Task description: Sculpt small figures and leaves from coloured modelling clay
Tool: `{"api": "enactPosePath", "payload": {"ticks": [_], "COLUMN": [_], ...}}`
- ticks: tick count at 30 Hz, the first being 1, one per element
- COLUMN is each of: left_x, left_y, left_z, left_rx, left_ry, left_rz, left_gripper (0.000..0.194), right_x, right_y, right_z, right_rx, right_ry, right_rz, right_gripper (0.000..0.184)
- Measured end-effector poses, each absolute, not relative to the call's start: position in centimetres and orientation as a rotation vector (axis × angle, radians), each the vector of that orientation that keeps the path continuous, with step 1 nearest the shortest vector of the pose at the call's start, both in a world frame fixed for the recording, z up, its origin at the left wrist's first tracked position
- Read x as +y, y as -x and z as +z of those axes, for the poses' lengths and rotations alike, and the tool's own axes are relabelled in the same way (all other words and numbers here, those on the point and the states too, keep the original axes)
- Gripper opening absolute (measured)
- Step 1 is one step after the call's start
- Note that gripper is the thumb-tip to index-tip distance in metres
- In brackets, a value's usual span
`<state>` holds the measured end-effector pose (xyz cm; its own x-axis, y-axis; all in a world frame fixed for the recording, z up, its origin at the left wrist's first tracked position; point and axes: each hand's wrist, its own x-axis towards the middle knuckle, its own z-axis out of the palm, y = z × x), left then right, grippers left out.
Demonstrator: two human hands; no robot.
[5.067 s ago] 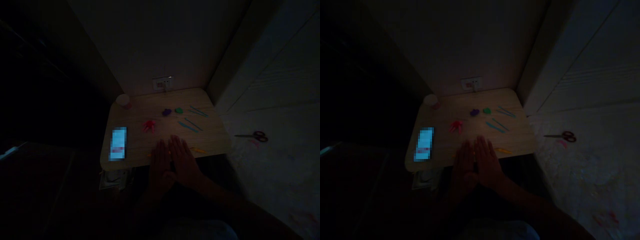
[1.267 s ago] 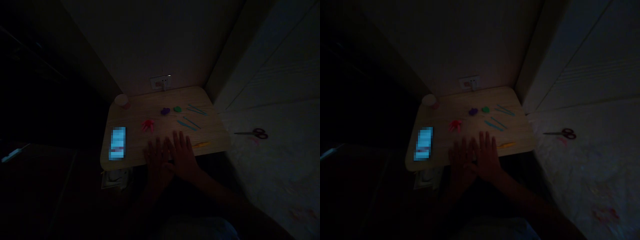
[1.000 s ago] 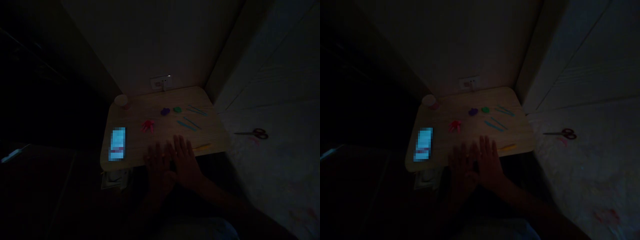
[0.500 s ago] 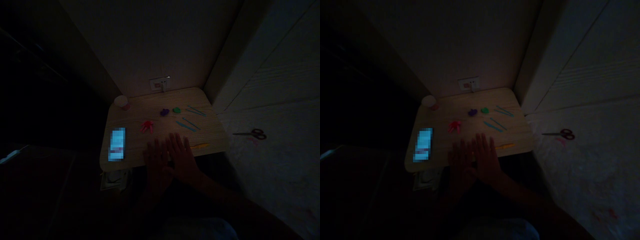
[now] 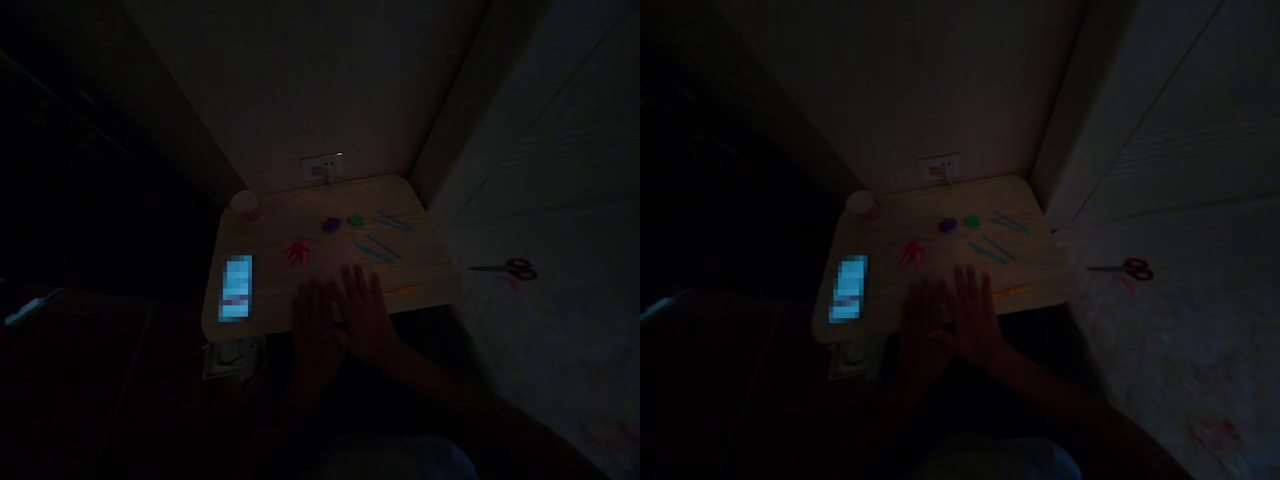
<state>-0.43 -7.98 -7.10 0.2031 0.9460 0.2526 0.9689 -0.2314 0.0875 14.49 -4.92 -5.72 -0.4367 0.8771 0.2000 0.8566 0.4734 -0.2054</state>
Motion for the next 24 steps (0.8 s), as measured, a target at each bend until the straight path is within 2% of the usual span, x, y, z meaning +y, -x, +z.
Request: {"api": "enactPosePath", "payload": {"ticks": [5, 10, 14, 19, 24], "left_x": [-9.9, -7.4, -5.8, -8.8, -9.4], "left_y": [0.4, 0.3, 0.6, 1.0, 1.1], "left_z": [-8.0, -8.0, -7.3, -7.3, -7.5], "left_rx": [-1.841, -1.841, -1.832, -1.817, -1.846], "left_ry": [2.361, 2.302, 2.368, 2.398, 2.405], "left_rz": [-0.374, -0.392, -0.407, -0.361, -0.312], "left_gripper": [0.077, 0.069, 0.074, 0.082, 0.08], "right_x": [-7.2, -4.5, -2.4, -5.5, -6.4], "right_y": [-14.8, -13.6, -13.5, -14.7, -14.4], "right_z": [-5.8, -5.5, -5.5, -6.2, -6.0], "right_rx": [-2.474, -2.476, -2.475, -2.518, -2.52], "right_ry": [1.432, 1.473, 1.449, 1.363, 1.397], "right_rz": [0.108, 0.094, 0.122, 0.15, 0.146], "right_gripper": [0.111, 0.106, 0.104, 0.108, 0.111]}}
